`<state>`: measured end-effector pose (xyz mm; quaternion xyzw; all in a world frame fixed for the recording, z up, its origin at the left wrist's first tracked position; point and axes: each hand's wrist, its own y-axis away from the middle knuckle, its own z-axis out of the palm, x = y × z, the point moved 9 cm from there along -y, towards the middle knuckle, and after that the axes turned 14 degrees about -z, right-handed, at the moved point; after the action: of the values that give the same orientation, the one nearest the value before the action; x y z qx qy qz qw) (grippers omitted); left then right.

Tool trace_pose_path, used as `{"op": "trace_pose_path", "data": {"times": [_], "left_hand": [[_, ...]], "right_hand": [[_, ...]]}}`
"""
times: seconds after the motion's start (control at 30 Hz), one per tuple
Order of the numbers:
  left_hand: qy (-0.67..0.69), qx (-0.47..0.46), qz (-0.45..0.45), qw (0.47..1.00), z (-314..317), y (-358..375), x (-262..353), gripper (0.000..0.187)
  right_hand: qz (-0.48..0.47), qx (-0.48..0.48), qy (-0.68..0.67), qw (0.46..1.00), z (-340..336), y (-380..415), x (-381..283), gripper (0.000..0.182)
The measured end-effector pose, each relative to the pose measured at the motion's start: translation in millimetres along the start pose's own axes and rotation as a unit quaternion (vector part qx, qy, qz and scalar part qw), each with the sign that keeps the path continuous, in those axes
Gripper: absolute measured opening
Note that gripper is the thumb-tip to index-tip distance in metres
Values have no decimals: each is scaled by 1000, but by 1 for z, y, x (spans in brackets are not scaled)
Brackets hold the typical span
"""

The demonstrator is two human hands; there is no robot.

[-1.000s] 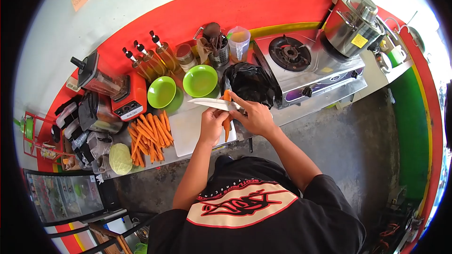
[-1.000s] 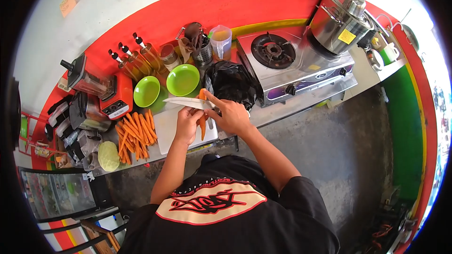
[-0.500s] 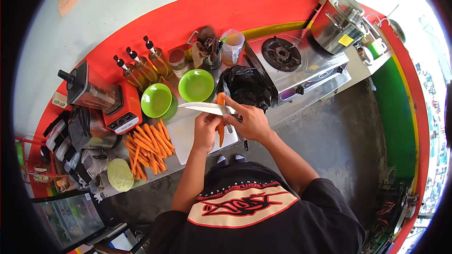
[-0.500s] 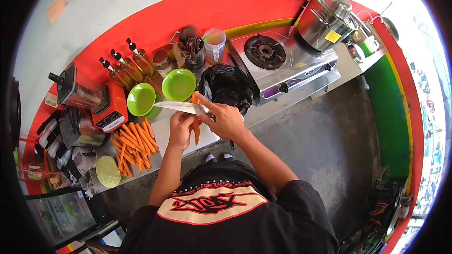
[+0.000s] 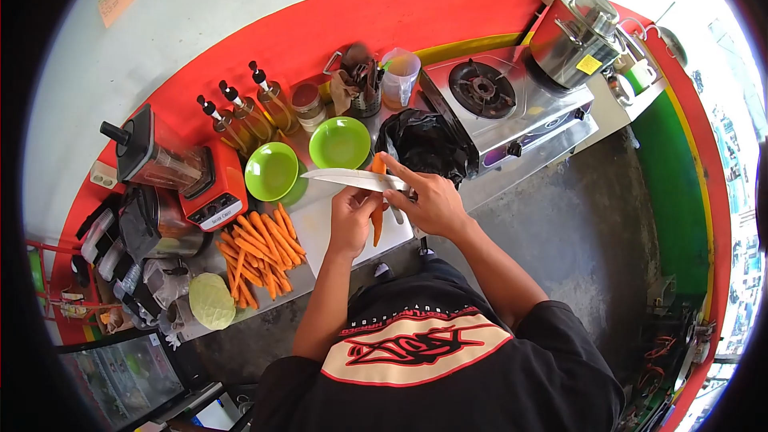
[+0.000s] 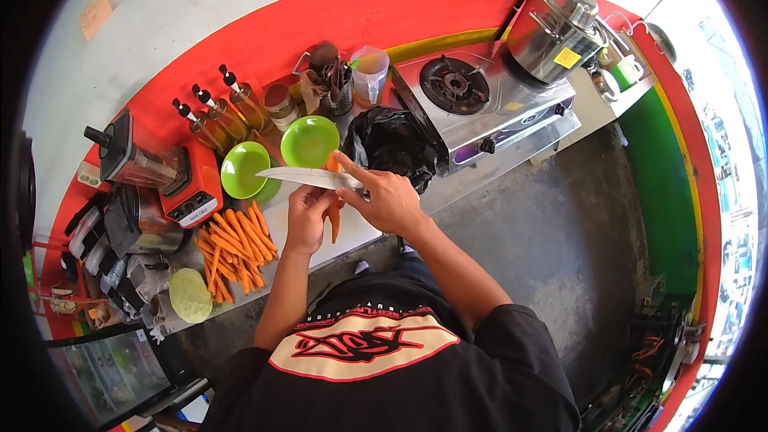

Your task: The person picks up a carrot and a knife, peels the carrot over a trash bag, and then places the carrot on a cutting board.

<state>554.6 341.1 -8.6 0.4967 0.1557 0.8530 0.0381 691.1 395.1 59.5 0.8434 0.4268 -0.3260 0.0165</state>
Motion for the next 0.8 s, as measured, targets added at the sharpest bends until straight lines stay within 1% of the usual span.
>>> {"op": "trace_pose_path", "data": {"times": [0.07,0.13,0.17,0.23,0.3,0.43,0.57,0.63,0.7,0.73,0.77,0.8], "left_hand": [[-5,4,3,1000,0,-3,-2,28],[-12,9,7,1000,-2,-6,-5,28],[-13,4,8,1000,-2,-8,-6,27],[-16,3,12,1000,0,-8,-6,26],[-29,14,-5,999,3,-10,-8,24],[-19,36,1,999,10,-14,-8,20],[3,40,-4,999,19,-17,-12,23],[20,41,-2,999,21,-20,-14,23],[18,56,-44,997,21,-23,-22,30],[20,62,-41,997,21,-23,-19,30],[25,65,-46,997,23,-22,-18,34],[31,67,-52,996,24,-22,-17,39]], "right_hand": [[-5,-3,0,1000,0,-1,4,68],[-55,24,27,998,-2,-4,3,64],[-61,24,25,998,-2,-5,6,64],[-70,-9,73,995,-1,-7,9,61],[-91,-2,76,993,-3,-9,15,60],[-131,23,60,989,-7,-11,25,57],[-146,28,75,986,-9,-11,29,54],[-147,62,77,984,-12,-10,33,50],[-142,67,69,985,-13,-9,37,49],[-131,74,63,987,-15,-10,40,49],[-137,71,59,986,-10,-11,44,49],[-105,113,-27,988,-11,-12,55,49]]}}
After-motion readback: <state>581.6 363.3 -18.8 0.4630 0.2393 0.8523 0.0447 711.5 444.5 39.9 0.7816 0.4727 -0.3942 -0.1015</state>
